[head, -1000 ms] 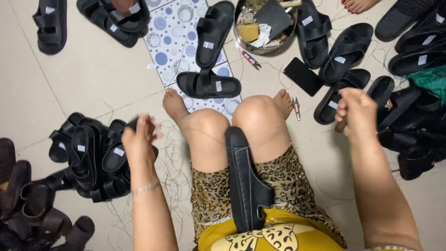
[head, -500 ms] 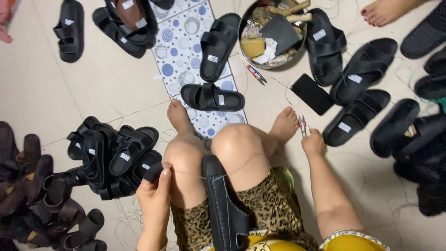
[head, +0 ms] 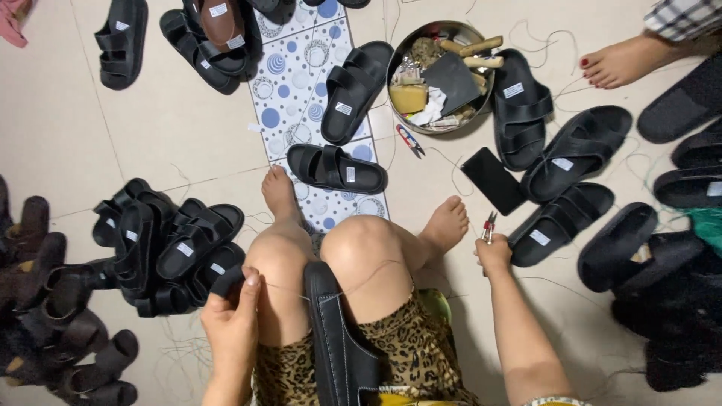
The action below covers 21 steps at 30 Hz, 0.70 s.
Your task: Hand-stitching the upper part of a black sandal to its sole using a needle and thread while sitting on the floor.
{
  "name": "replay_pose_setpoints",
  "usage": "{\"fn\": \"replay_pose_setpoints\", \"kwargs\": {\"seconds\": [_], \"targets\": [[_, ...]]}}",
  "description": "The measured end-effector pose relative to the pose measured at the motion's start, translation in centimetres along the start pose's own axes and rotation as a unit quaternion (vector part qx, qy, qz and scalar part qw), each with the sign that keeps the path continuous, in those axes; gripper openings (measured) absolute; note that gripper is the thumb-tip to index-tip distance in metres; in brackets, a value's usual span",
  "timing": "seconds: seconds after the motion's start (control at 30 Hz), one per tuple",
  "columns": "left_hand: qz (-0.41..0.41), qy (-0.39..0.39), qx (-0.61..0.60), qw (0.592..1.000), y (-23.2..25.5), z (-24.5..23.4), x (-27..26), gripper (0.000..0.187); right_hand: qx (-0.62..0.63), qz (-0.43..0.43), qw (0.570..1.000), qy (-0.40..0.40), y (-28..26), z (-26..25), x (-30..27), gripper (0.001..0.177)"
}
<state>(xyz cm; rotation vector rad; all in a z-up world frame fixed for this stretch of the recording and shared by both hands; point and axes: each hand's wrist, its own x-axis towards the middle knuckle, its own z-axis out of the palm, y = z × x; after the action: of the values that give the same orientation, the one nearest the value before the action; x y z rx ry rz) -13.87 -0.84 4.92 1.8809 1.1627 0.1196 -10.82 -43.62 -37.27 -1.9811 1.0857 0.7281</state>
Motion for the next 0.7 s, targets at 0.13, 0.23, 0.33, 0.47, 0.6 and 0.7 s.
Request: {"fn": "replay_pose_setpoints", "kwargs": {"seconds": [0.13,0.23,0.33,0.47,0.6,0.7], "targets": [[-0.005,0.009,0.058,0.998,-0.2,0.3,0.3,0.031,0.21,0.063,0.974,-0.053,-0.7,-2.2,-3.1,0.03],[0.002,0.006,0.089,0.996,-2.2,0.3,0.6,0.044,0.354,0.001,0.928,-0.118,-1.5,-4.3,-6.2,0.037],[0.136,-0.002,-0.052,0.989,-3.6,0.6,0.2,0.022,0.395,-0.131,0.885,-0.207,-2.7,-6.6,-9.6,0.033],[0.136,-0.035,-0.127,0.982,-3.0,0.8,-0.5,0.011,0.431,-0.263,0.797,-0.332,-7.1,-9.9,-17.1,0.035],[0.137,-0.069,-0.147,0.977,-3.2,0.1,-1.1,0.011,0.463,-0.344,0.678,-0.455,-11.7,-12.2,-26.3,0.048],[0.155,-0.092,-0.149,0.972,-4.4,-0.1,-0.9,0.011,0.455,-0.375,0.619,-0.519,-15.1,-11.8,-30.0,0.053]]}}
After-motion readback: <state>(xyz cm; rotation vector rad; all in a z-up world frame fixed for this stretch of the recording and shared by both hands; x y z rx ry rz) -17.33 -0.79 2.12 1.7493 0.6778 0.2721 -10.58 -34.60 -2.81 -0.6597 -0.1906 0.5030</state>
